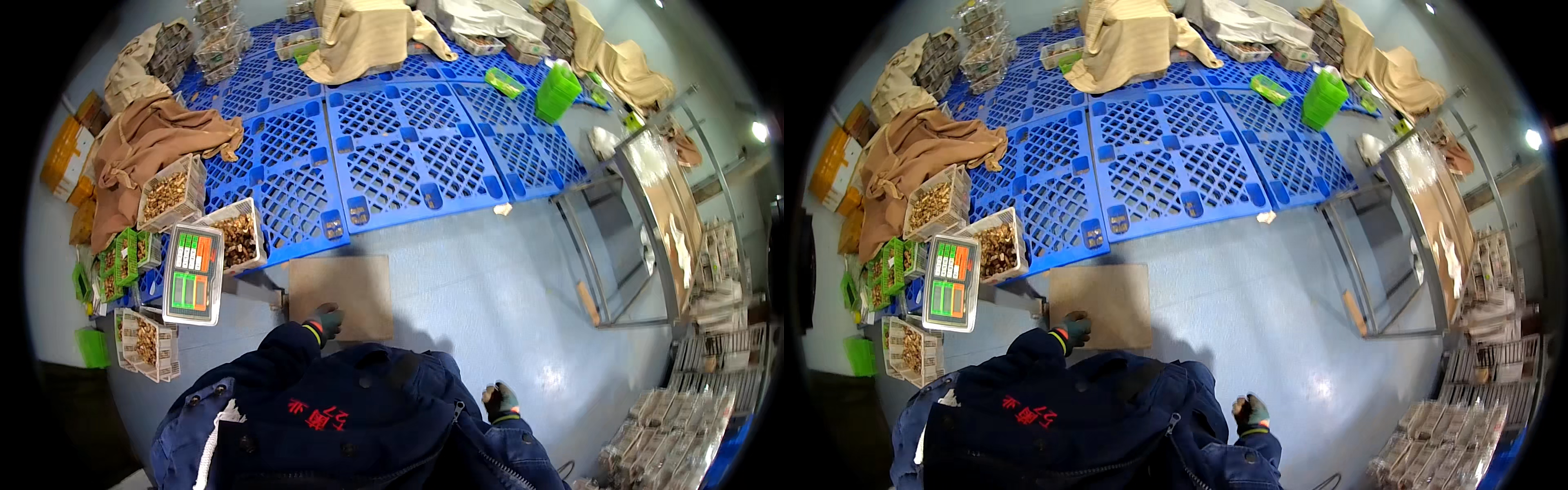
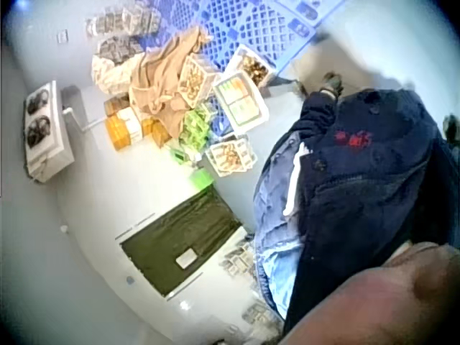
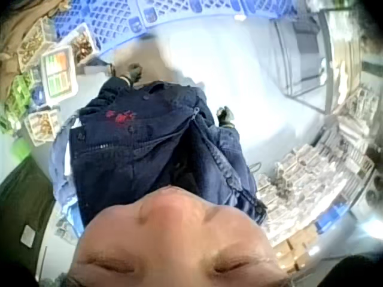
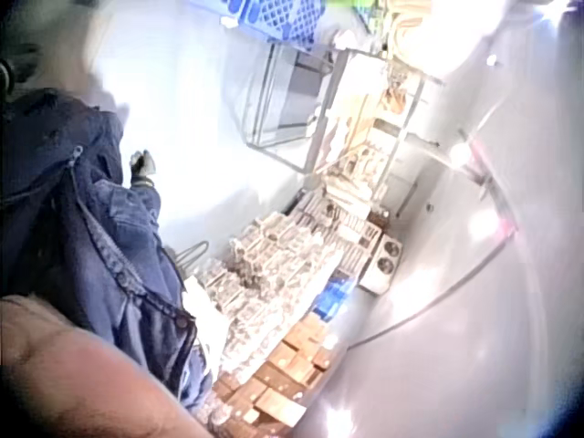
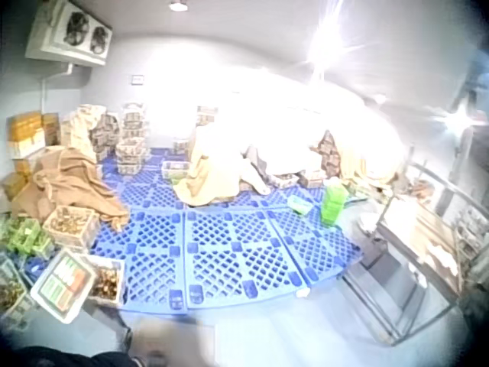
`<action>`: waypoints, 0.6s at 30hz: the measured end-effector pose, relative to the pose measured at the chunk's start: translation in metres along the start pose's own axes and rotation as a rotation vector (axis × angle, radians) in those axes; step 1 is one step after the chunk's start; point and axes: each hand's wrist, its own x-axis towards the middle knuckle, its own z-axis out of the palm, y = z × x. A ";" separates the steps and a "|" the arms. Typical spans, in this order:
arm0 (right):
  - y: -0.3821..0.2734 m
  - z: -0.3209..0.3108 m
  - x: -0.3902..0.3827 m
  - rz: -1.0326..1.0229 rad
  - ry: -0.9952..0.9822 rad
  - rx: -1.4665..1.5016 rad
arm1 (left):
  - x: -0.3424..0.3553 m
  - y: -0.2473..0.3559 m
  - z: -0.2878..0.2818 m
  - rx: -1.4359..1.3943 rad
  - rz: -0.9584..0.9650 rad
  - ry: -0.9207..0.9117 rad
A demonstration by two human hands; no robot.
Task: The person carries a white plastic basket filled with ginger roots through a warehouse, inspects several roots by hand, and then places the basket onto a stack of similar baskets.
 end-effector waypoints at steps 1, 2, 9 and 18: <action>-0.037 -0.066 0.043 -0.117 -0.087 -0.203 | 0.019 0.030 0.043 -0.048 0.080 -0.135; -0.037 -0.051 0.054 0.049 0.061 -0.232 | 0.020 0.046 0.039 -0.061 0.073 -0.075; -0.141 0.052 0.134 -0.077 0.196 -1.428 | 0.097 0.152 0.113 0.130 0.225 -0.148; -0.347 0.403 0.277 -0.939 -0.532 -1.633 | 0.149 0.168 0.070 -0.534 -0.240 -0.139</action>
